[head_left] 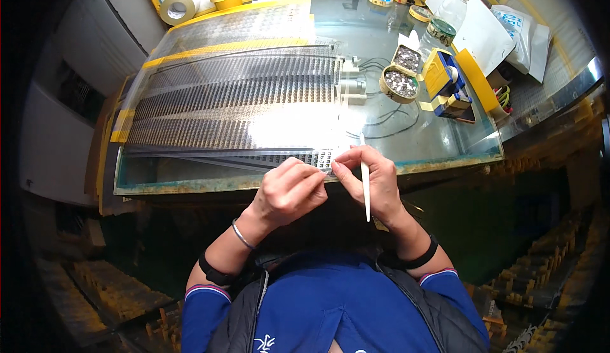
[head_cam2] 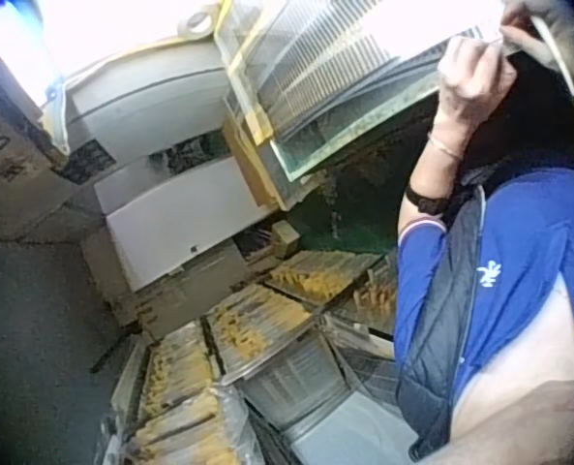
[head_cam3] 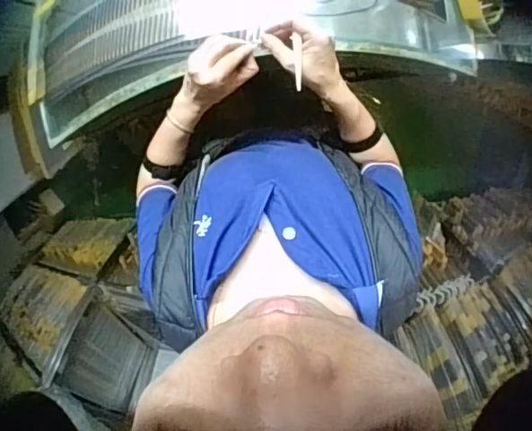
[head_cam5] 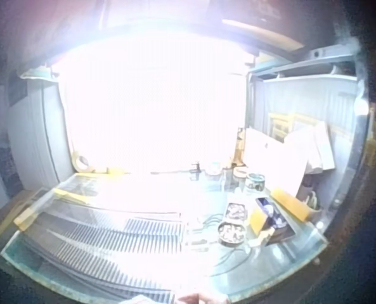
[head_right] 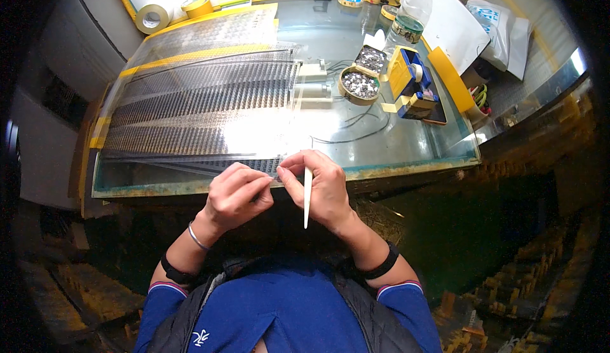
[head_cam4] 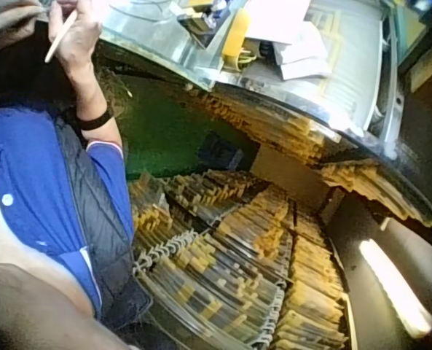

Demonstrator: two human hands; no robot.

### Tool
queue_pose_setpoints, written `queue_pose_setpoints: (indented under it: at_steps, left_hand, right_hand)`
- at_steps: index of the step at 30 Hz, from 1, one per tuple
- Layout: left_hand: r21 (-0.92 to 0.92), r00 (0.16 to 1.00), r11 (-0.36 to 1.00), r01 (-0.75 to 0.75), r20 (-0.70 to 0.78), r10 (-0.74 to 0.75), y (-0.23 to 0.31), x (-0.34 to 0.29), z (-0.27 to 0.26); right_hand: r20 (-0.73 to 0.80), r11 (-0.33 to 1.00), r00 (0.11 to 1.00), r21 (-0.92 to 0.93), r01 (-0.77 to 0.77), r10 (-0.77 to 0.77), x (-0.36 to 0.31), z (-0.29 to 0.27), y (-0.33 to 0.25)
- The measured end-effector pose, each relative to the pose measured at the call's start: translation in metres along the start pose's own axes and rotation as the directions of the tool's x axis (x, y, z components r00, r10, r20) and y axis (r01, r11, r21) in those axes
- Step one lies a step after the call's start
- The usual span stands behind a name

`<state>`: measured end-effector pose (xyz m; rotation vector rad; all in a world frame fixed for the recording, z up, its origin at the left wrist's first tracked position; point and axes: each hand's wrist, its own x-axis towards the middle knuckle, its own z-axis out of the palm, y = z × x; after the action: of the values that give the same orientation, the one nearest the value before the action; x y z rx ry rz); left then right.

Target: Assembling small metal connectors onto thin film flexible heating sheets using a stylus.

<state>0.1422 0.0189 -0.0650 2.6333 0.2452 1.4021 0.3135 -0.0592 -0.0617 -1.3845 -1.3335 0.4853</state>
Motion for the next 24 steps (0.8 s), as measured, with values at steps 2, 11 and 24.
queue_pose_setpoints:
  at_steps: [2,11,24]
  left_hand:
    - [-0.081,0.986,0.983,0.164,-0.023,-0.166,0.002,0.002,-0.006]
    - [-0.013,0.995,0.998,0.06,0.083,-0.059,0.001,-0.002,-0.008]
    - [-0.093,0.915,0.982,0.165,0.386,-0.117,-0.005,0.017,-0.016]
  right_hand:
    - [0.007,0.999,0.999,0.025,-0.035,0.035,0.0,-0.001,-0.003]
    - [0.022,0.992,0.996,0.085,-0.089,0.087,0.001,-0.002,-0.003]
    - [0.022,1.0,1.0,0.002,-0.002,0.002,0.001,-0.001,0.003]
